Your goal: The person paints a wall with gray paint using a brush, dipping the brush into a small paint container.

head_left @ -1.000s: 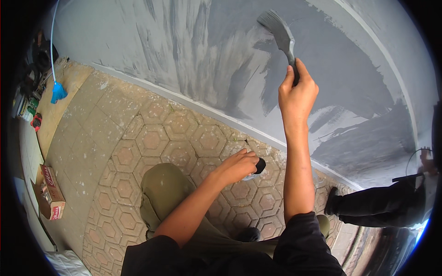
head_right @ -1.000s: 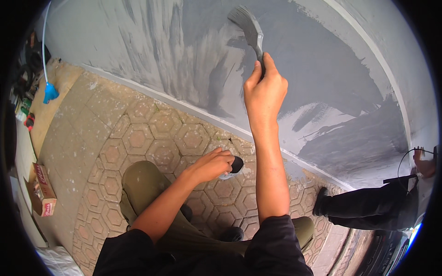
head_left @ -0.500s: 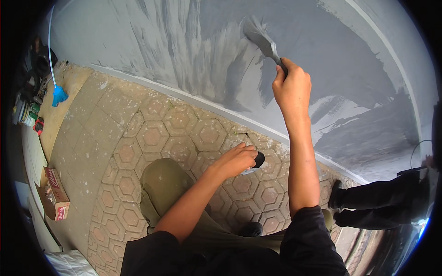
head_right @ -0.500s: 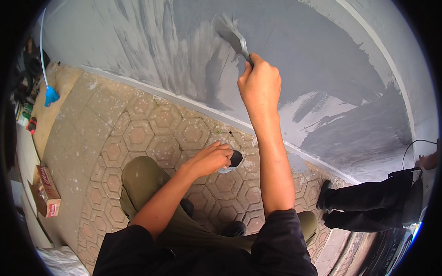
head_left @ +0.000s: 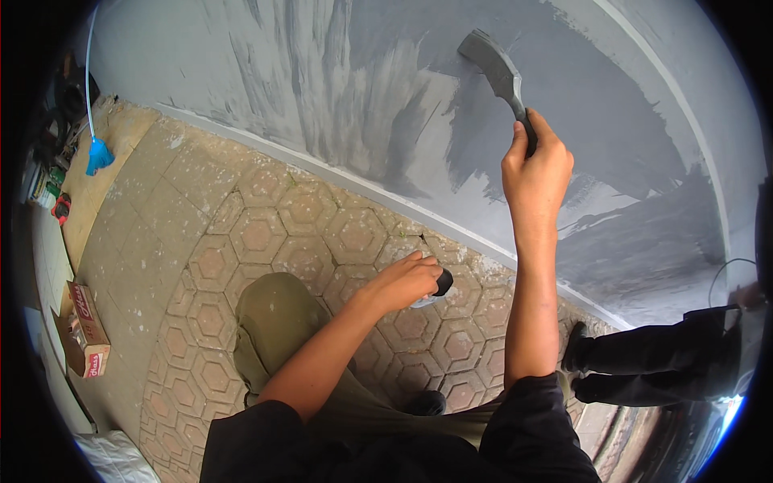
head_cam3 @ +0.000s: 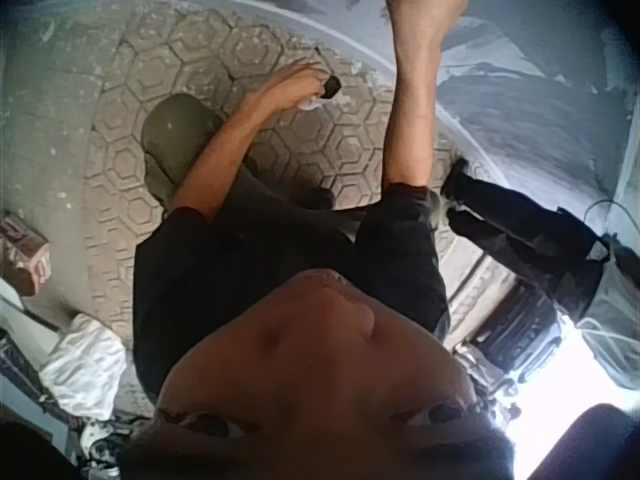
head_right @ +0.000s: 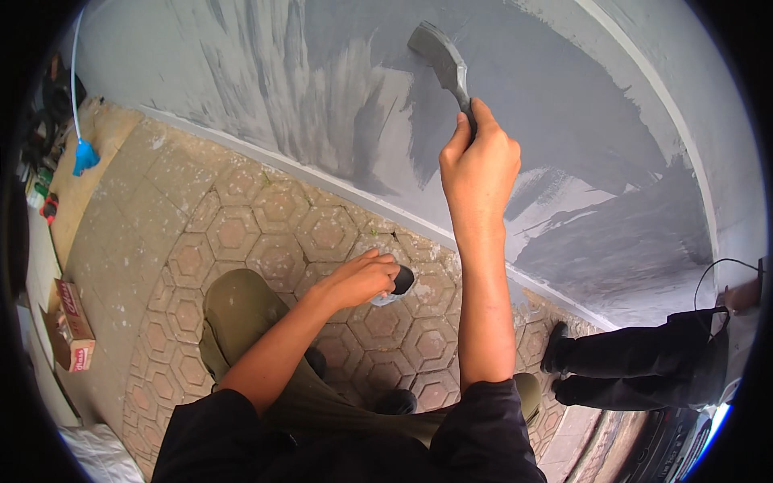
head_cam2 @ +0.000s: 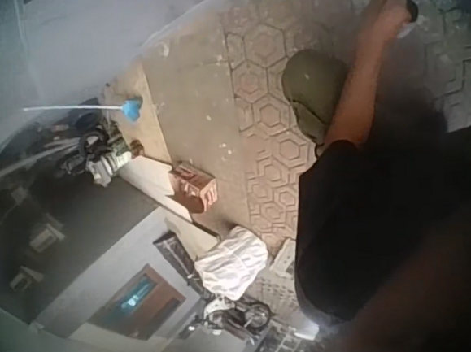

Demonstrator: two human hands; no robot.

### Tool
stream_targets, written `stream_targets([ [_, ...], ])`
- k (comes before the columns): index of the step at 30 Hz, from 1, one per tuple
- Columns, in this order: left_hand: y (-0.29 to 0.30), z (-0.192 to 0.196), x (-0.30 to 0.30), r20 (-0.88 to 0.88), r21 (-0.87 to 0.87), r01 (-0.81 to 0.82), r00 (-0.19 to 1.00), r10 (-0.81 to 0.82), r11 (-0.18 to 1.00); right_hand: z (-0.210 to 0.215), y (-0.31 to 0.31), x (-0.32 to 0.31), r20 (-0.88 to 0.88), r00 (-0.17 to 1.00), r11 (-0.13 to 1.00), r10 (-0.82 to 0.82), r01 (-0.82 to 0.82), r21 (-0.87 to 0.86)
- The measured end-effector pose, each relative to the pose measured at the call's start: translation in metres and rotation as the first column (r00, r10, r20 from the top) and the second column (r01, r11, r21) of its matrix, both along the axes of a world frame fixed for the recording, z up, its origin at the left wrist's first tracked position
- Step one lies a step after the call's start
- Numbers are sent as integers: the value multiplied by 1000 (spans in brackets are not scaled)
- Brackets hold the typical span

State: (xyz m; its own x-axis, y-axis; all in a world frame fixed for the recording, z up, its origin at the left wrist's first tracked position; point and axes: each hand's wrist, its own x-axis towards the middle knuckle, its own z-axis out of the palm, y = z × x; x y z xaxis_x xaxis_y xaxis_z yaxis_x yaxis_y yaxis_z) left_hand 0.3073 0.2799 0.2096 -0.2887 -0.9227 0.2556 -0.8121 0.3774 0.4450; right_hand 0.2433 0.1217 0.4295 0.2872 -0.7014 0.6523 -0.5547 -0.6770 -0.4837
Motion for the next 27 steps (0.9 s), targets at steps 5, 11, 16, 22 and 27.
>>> stream_targets([
  [5,-2,0,-3,-20,8,1,1000,-1,1000,-10,-2,3,-213,976,999,33,-29,20],
  [11,-1,1,-4,17,-23,17,1000,-17,1000,-18,-2,9,-297,951,997,82,-77,28],
  [16,0,1,-5,-4,-22,28,1000,-28,999,-24,-4,25,-313,945,994,99,-107,-9],
  [22,1,2,-7,4,-22,5,1000,-5,1000,-27,-4,40,-294,950,994,106,-98,40],
  [27,1,2,-7,-15,-50,18,1000,-19,999,-19,0,50,-109,988,993,107,-102,54],
])
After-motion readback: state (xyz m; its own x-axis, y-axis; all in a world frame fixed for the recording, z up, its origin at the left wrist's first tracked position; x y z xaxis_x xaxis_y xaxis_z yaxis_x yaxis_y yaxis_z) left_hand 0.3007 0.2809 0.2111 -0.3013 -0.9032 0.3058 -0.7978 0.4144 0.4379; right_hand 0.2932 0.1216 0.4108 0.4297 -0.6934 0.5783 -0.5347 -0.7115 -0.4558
